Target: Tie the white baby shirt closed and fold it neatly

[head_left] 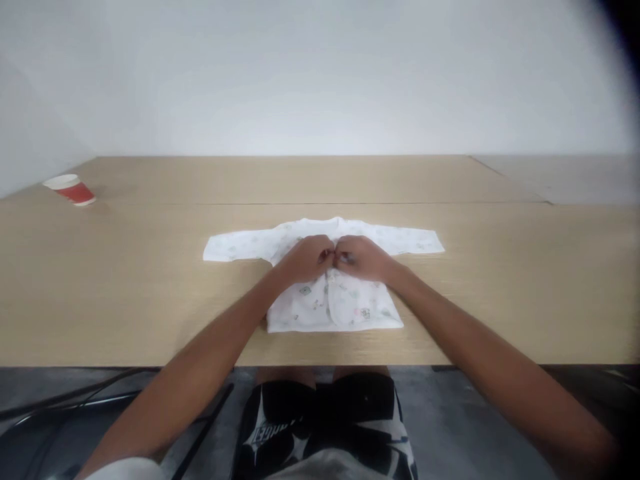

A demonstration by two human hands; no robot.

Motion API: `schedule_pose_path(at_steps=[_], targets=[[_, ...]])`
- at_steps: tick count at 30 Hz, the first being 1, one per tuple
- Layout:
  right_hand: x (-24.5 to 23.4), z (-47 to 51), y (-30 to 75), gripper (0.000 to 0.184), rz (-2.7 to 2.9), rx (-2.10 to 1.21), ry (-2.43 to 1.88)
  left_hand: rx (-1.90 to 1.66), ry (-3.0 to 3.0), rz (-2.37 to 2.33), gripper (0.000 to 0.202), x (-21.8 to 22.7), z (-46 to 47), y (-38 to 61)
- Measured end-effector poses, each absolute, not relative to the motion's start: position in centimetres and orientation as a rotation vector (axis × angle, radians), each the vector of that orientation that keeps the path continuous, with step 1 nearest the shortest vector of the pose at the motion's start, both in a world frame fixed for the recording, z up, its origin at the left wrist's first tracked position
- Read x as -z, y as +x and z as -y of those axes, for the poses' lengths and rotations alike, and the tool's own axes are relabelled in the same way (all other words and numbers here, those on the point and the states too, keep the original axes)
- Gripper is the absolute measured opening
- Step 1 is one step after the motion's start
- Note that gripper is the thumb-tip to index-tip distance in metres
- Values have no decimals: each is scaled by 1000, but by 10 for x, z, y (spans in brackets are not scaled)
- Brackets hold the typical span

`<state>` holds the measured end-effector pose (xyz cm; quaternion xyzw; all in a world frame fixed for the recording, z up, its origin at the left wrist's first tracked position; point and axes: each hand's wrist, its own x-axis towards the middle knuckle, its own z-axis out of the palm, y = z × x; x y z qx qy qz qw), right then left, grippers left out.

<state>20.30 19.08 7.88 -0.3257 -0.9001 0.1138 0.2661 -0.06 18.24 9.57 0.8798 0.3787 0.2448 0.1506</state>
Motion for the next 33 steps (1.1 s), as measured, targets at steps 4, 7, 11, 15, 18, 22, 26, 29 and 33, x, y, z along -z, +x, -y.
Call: schedule_pose_path(at_steps=[4,7,11,15,18,22,26,29,33], targets=[[-78,-192,203,10,2430,-301,-864,-693,2533,-1089,17,-97,-182,0],[-77,-193,204,9,2432,-297,-877,-697,2530,-1086,17,-97,-182,0],[-76,-193,204,9,2435,-299,-879,-690,2534,-1091,17,-97,-183,0],[-77,-193,203,10,2429,-307,-894,-689,2531,-1094,16,-97,-183,0],[-78,-192,203,9,2424,-313,-888,-694,2533,-1087,17,-97,-183,0],[-79,-192,203,10,2425,-313,-879,-691,2531,-1084,16,-97,-182,0],[-78,-192,203,9,2426,-306,-885,-693,2533,-1081,17,-98,-182,0],[-78,-192,203,10,2428,-311,-898,-697,2526,-1075,18,-98,-182,0],[-78,-192,203,9,2425,-305,-896,-692,2529,-1079,17,-98,-181,-1]])
